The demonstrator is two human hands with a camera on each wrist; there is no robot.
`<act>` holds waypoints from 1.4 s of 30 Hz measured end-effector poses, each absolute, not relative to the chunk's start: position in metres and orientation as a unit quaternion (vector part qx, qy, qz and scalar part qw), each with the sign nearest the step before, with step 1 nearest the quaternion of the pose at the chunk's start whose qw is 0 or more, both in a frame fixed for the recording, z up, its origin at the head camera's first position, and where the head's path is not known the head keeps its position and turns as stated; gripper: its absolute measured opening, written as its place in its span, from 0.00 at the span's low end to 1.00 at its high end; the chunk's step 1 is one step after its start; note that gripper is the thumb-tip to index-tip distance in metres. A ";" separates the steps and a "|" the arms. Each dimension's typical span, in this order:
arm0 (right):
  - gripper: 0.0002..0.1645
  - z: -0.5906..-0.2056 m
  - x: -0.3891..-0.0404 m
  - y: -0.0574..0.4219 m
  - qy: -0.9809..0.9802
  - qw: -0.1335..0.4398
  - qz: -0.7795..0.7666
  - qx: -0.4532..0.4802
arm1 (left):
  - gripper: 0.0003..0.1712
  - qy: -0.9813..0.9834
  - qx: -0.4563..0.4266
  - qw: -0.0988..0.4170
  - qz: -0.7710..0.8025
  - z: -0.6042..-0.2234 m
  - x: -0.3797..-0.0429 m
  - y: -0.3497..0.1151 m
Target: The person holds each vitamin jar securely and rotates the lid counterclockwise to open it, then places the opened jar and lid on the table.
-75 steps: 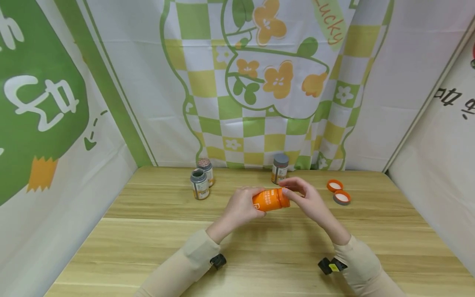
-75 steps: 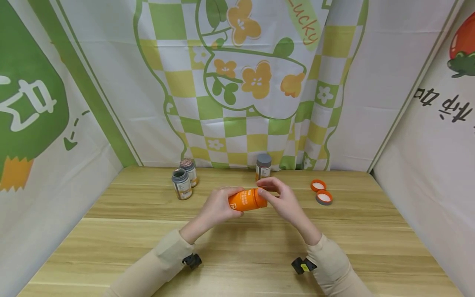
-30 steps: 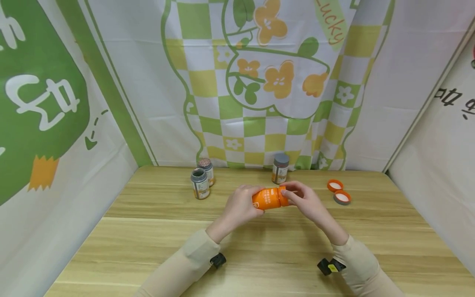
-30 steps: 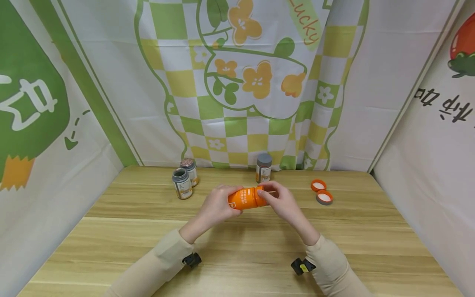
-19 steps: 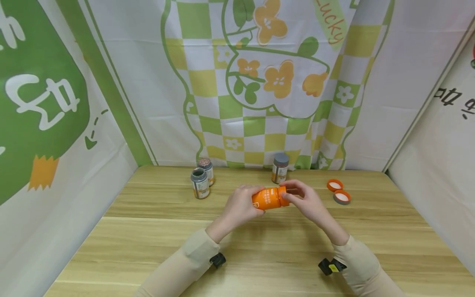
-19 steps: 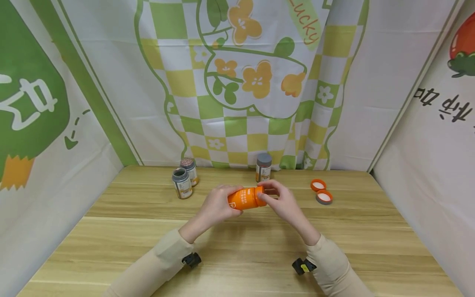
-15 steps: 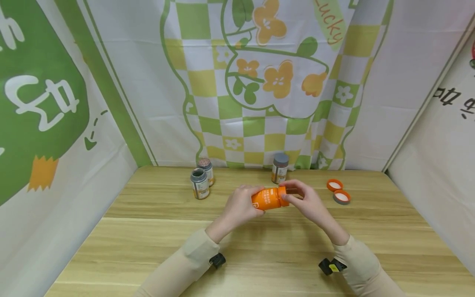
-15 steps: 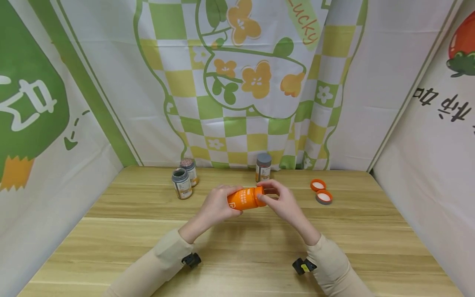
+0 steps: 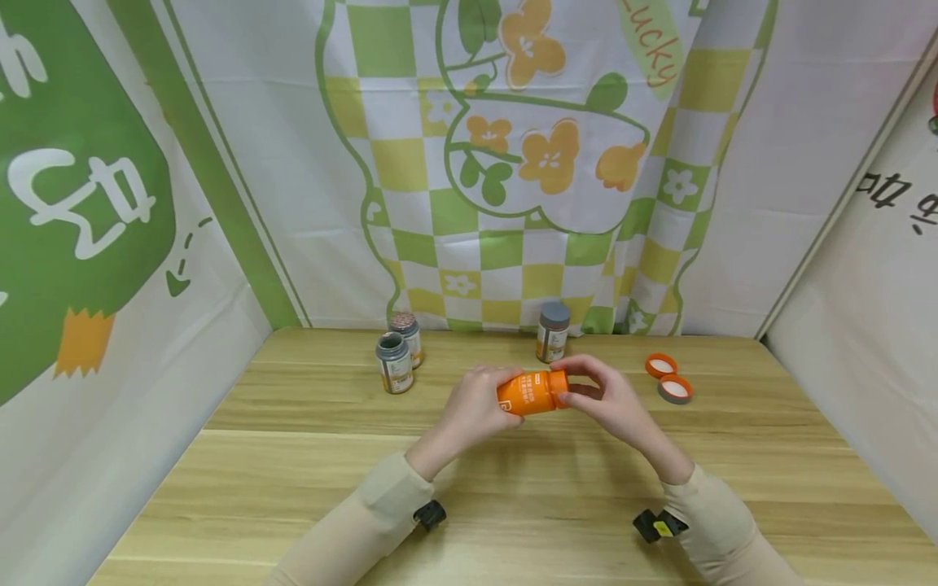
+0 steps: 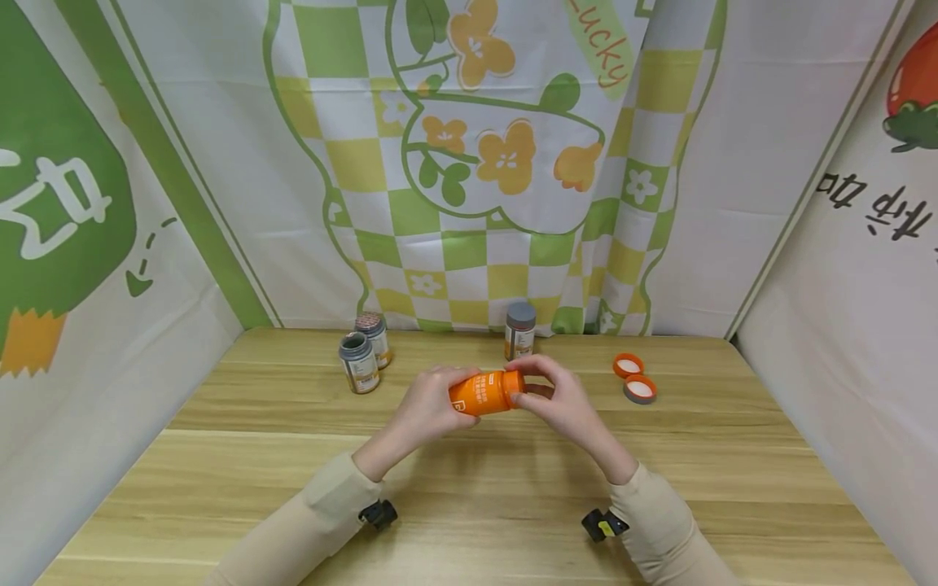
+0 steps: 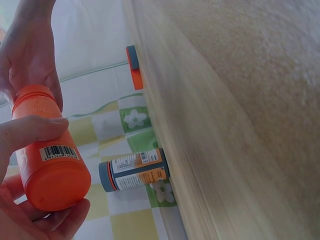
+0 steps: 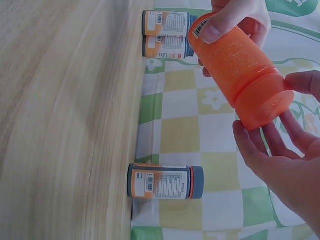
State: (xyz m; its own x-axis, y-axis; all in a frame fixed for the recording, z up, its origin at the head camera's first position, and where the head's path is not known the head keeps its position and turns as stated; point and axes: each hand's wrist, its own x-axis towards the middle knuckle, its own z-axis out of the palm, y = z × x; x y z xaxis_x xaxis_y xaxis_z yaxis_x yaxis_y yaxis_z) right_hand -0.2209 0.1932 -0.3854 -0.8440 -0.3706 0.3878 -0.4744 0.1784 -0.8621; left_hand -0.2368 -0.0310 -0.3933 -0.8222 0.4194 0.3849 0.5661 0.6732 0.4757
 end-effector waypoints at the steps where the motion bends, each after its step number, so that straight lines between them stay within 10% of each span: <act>1: 0.23 -0.386 -0.221 0.194 -0.764 0.046 0.579 0.281 | 0.34 -0.906 -0.272 0.123 -0.300 -0.393 -0.237 -0.031; 42: 0.18 -0.383 -0.223 0.193 -0.806 0.063 0.540 0.235 | 0.34 -0.906 -0.277 0.130 -0.291 -0.401 -0.238 -0.031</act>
